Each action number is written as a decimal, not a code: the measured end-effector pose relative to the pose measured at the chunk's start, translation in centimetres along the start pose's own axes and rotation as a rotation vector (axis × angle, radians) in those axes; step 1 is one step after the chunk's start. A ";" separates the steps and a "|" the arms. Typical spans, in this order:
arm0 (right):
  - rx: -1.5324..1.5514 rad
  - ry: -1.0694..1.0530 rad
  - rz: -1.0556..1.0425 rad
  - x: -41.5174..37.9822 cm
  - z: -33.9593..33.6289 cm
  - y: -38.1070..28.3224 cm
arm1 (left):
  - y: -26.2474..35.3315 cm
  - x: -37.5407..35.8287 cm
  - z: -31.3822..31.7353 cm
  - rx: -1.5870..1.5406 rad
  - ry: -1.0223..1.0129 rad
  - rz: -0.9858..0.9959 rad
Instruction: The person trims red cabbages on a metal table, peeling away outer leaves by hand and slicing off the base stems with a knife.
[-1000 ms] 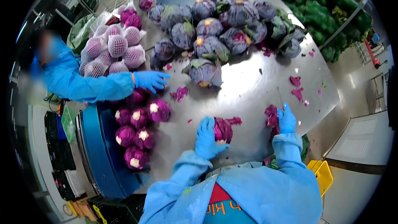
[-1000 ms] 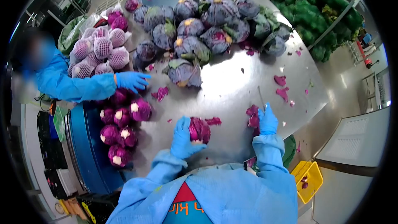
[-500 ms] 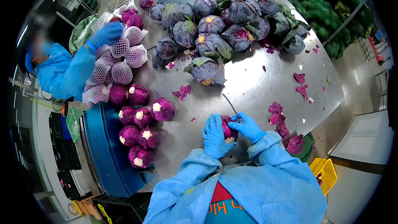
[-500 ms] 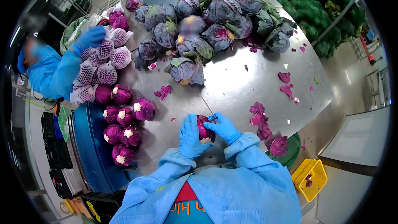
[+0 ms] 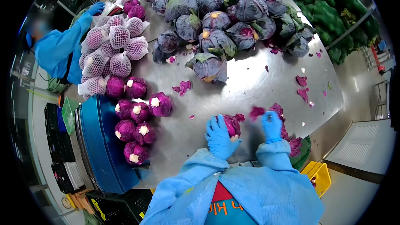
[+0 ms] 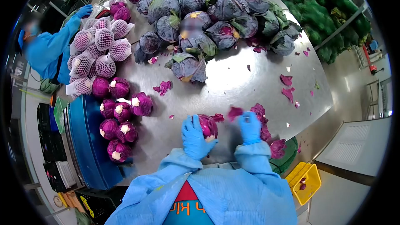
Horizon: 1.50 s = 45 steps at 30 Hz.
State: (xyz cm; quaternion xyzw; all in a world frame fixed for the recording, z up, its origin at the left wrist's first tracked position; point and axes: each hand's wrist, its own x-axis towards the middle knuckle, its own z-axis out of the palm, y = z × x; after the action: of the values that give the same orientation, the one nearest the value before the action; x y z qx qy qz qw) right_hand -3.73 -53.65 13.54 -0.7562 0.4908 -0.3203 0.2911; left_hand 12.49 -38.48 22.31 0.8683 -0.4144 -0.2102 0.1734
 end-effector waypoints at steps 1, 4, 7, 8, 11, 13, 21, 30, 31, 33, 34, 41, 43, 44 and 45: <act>-0.083 -0.004 0.064 0.6 -2.1 2.0 | -1.4 0.3 0.2 -0.058 0.029 0.017; -0.495 -0.018 0.193 1.2 -5.7 6.1 | -3.6 0.9 0.0 -0.127 0.052 0.074; 0.206 -0.326 0.475 1.9 -4.6 -2.7 | -3.7 0.7 -0.6 -0.130 0.025 0.096; 0.289 -0.487 0.532 2.1 -3.7 -4.9 | -3.4 0.7 -0.7 -0.111 0.027 0.107; 0.468 -0.827 0.267 2.5 -0.7 -9.1 | -2.4 1.0 -0.9 -0.046 -0.030 0.120; 0.563 -1.050 0.109 3.2 1.2 -9.7 | -2.3 0.9 -1.0 -0.032 -0.078 0.116; 0.410 -1.064 -0.254 4.4 1.9 -6.9 | -1.7 1.6 -0.9 0.087 -0.102 0.142; 0.593 -0.943 -0.068 2.7 1.4 -5.3 | -0.4 2.5 -1.9 0.140 -0.251 0.115; 0.570 -0.912 -0.034 2.6 0.6 -5.6 | -0.5 2.6 -1.7 0.145 -0.236 0.104; 0.511 -0.869 -0.052 2.4 -1.1 -6.8 | -1.1 2.9 -1.0 0.094 -0.136 0.090; 0.593 -0.965 0.112 2.4 -2.8 -7.7 | -1.7 3.4 -0.2 0.079 -0.082 0.088; 0.223 -0.494 0.307 2.5 -5.9 -1.8 | -7.7 4.2 0.3 -0.234 0.083 0.327; 0.073 -0.269 0.118 1.1 -4.5 1.4 | -9.1 2.2 -1.0 -0.239 0.058 0.307; 0.140 -0.288 0.158 1.5 -3.8 1.3 | -9.8 1.4 -1.4 -0.218 0.042 0.290; 0.295 -0.349 0.312 1.4 -3.7 -1.0 | -10.7 1.0 -1.3 -0.313 0.060 0.330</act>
State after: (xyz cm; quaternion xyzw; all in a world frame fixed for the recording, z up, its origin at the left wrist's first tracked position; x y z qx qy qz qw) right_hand -5.55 -55.12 16.86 -0.6647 0.4917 -0.2044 0.5241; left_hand 20.64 -32.70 18.14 0.7572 -0.5078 -0.2150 0.3502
